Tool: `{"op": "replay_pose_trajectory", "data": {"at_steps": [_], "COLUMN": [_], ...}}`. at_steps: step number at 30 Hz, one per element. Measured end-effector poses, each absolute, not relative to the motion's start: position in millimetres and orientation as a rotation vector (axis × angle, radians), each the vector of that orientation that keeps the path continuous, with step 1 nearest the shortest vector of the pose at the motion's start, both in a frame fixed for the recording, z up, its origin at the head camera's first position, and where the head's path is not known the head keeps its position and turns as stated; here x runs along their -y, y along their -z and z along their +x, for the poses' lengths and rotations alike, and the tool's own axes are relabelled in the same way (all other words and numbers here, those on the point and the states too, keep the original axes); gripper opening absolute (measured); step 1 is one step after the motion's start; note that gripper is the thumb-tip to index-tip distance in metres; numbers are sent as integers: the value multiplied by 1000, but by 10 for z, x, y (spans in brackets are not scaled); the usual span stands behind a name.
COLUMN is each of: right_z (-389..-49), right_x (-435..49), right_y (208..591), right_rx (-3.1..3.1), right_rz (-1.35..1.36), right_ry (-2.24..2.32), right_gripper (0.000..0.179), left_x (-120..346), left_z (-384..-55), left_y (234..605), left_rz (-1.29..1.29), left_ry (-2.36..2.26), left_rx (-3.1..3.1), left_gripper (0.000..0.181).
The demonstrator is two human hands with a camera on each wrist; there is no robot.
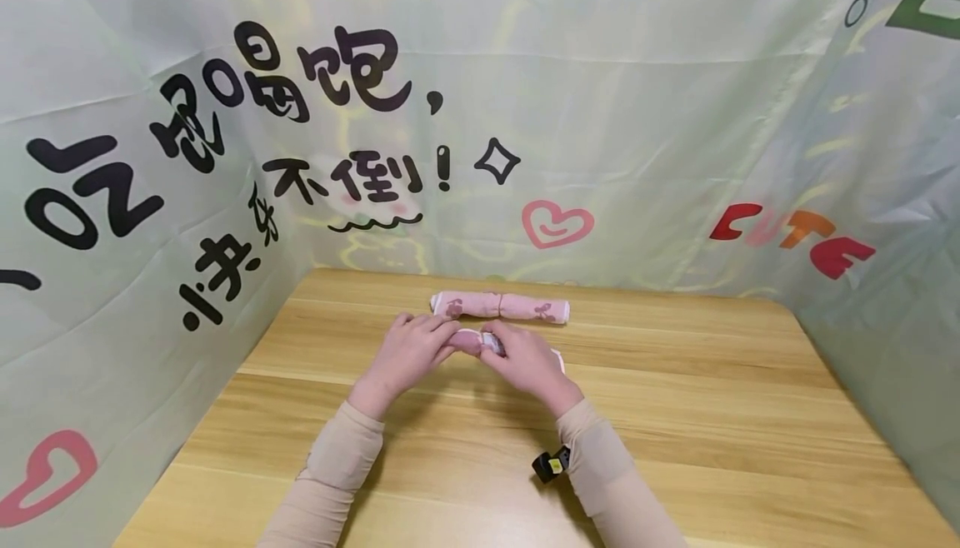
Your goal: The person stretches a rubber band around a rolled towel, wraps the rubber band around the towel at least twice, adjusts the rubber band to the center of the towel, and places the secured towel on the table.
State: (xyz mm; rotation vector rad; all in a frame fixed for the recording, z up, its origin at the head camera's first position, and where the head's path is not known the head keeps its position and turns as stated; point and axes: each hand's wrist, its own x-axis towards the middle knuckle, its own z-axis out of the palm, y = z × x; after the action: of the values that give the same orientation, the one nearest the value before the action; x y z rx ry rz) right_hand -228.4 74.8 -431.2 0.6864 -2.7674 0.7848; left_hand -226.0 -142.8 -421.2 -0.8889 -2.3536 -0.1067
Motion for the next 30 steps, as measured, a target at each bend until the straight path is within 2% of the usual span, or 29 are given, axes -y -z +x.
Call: {"op": "replay_pose_trajectory", "data": {"at_steps": [8,19,27,30], "right_z": [-2279,-2279,-2342,-2370], "right_x": [-779,-762,-947,-1027], "right_y": [4324,4280,4245,4234], "right_rx": [2767,2827,2848,2841], "right_rz": [651,627,712,791], "right_ry": [-841,-873,-1013,-1023], "right_gripper": [41,22,37,34], "left_x": [1434,1427,1471,1490], "left_z": [-2262,-2275,-2289,-2299], "left_y": [4215,4226,4203,4199], "left_rz": [-894,-890,-885,-880], "left_ry": [121,83,124,125], "left_rx": [2338,2319,2278,2272], "left_gripper": [26,26,32,34]}}
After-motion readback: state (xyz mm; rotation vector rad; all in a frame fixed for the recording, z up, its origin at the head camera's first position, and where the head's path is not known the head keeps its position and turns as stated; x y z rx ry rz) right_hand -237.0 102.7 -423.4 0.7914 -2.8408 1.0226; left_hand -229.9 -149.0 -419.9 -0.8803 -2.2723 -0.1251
